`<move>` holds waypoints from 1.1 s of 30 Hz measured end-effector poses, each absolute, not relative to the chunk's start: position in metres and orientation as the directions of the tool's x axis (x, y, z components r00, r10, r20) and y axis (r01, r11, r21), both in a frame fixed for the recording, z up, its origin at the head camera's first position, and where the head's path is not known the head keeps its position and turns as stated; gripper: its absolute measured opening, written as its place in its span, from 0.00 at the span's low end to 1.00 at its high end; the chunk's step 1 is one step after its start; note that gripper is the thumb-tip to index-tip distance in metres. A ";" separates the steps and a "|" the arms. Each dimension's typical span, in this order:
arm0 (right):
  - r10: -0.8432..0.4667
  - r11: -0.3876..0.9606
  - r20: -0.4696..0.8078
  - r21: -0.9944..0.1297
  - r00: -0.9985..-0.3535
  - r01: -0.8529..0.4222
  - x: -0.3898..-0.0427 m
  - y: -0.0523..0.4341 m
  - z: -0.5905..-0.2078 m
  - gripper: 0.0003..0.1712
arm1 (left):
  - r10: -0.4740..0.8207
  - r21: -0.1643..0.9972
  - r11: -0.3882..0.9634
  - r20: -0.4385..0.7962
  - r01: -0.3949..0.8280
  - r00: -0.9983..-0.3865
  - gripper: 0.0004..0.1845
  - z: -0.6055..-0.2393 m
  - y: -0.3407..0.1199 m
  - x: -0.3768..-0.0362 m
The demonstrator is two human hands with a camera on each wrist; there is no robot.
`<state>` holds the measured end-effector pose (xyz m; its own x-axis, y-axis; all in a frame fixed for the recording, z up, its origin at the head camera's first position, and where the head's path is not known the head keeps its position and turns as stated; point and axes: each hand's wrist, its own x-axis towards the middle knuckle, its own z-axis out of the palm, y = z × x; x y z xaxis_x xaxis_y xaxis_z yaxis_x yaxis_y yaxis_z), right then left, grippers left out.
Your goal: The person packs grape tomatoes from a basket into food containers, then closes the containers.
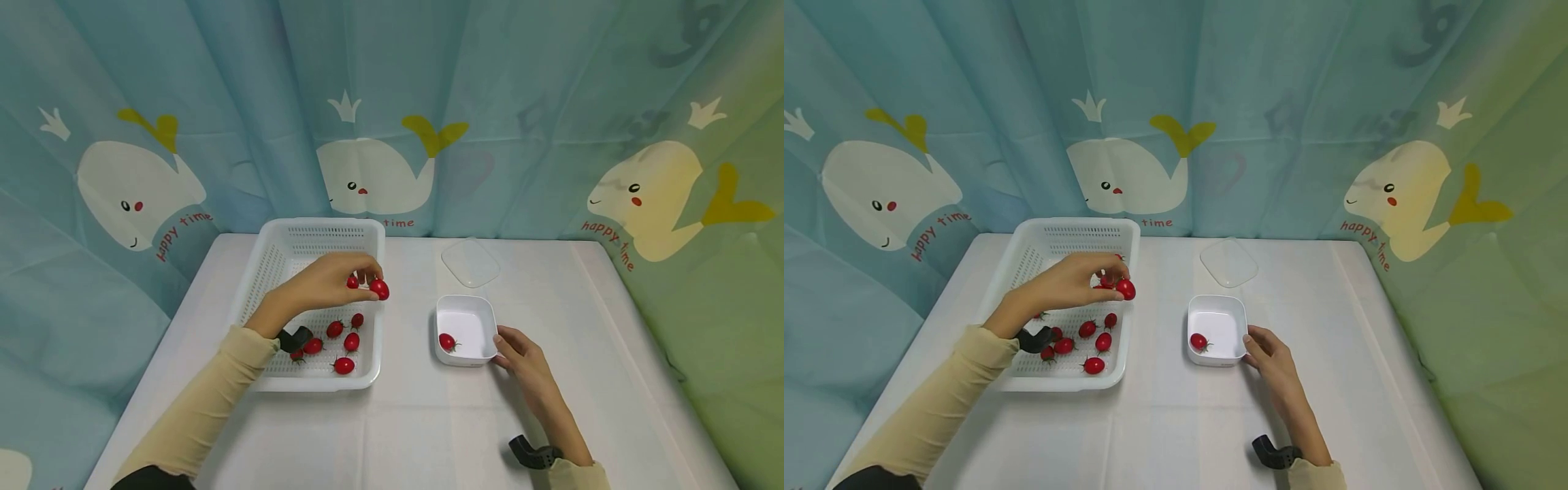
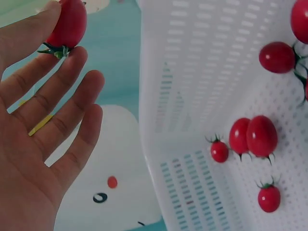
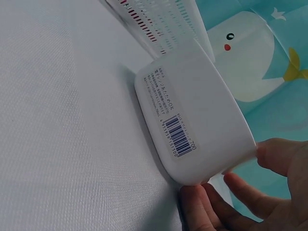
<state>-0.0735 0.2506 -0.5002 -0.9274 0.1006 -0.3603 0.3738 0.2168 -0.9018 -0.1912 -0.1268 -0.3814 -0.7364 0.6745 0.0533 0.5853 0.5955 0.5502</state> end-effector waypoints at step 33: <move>0.096 0.190 -0.349 -0.913 -0.932 0.361 -0.074 0.250 -0.500 0.32 | 0.818 0.664 0.429 0.002 0.612 -0.575 0.11 -0.384 -0.043 -0.217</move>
